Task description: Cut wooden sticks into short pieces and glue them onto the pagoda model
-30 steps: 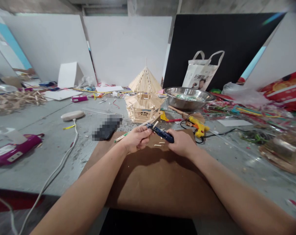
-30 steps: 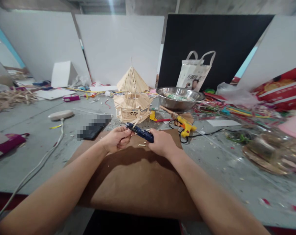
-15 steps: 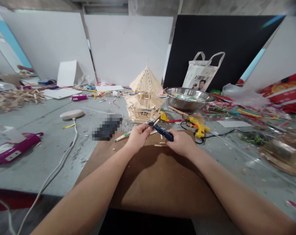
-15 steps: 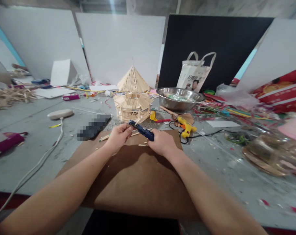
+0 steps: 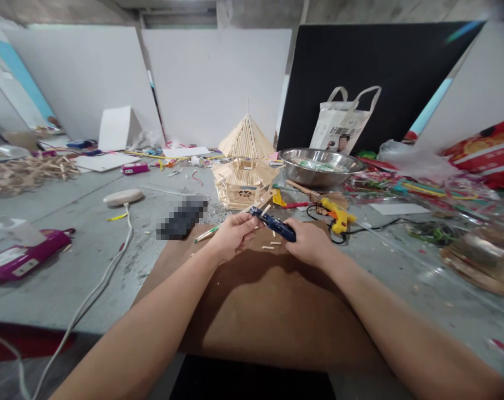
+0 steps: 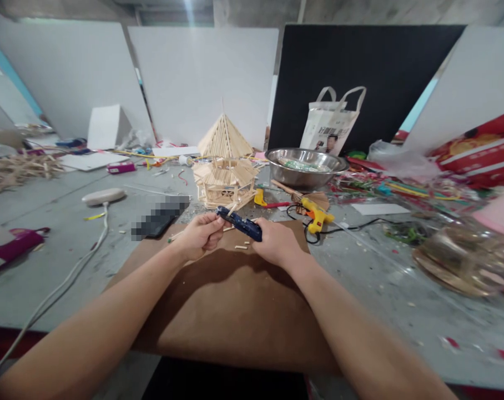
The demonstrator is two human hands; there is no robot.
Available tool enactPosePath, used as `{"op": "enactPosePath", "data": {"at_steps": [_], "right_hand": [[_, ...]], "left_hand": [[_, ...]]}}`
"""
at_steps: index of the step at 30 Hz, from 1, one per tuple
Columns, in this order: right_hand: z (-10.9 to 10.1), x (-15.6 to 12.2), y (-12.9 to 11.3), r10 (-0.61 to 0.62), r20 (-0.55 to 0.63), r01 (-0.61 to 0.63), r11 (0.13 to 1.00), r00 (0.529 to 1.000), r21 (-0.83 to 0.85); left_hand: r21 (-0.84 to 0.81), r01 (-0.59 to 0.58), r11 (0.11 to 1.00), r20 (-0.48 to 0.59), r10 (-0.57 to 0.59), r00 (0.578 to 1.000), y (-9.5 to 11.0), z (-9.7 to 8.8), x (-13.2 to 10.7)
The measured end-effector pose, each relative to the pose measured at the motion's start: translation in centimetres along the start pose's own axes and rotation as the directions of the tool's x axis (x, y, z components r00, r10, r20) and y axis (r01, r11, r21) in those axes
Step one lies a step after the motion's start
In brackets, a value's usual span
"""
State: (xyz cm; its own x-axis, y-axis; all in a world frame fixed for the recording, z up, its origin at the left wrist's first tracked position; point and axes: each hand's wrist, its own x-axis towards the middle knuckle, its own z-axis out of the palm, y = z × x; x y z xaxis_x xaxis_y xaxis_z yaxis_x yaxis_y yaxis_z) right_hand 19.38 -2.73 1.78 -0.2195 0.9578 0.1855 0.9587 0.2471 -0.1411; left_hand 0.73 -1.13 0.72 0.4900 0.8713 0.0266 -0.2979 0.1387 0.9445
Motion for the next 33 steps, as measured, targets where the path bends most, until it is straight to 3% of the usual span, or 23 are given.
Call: {"op": "enactPosePath", "data": {"at_steps": [4,9,14,19,23,28,33], "right_hand": [[0.0,0.0,-0.1,0.011,0.011,-0.011,1.000,1.000,-0.019],[0.0,0.0,-0.2,0.022,0.038,-0.021,0.999,0.999,-0.036],[-0.1,0.1,-0.5,0.065,0.052,-0.062,0.996,0.996,-0.062],[0.0,0.1,-0.7,0.113,0.075,-0.107,0.991,0.991,-0.083],[0.1,0.3,-0.4,0.105,0.076,-0.100,0.993,0.992,-0.065],[0.1,0.2,0.0,0.086,0.057,-0.085,0.996,0.995,-0.020],[-0.1,0.1,0.2,0.037,0.051,-0.037,0.999,0.998,-0.003]], "left_hand": [[0.004,0.044,0.999,0.019,-0.044,0.999,0.3,-0.1,-0.1],[0.042,0.013,0.999,0.010,-0.013,1.000,0.3,-0.3,-0.1],[0.208,-0.095,0.973,-0.057,0.109,0.992,-0.4,-0.3,0.3],[0.478,-0.205,0.854,-0.158,0.313,0.936,-1.0,-0.1,0.8],[0.573,-0.198,0.795,-0.156,0.343,0.926,-1.1,-0.1,0.9],[0.374,-0.159,0.914,-0.120,0.218,0.969,-0.8,0.1,0.7],[0.092,-0.023,0.996,-0.021,0.025,0.999,-0.5,-0.1,0.3]]}}
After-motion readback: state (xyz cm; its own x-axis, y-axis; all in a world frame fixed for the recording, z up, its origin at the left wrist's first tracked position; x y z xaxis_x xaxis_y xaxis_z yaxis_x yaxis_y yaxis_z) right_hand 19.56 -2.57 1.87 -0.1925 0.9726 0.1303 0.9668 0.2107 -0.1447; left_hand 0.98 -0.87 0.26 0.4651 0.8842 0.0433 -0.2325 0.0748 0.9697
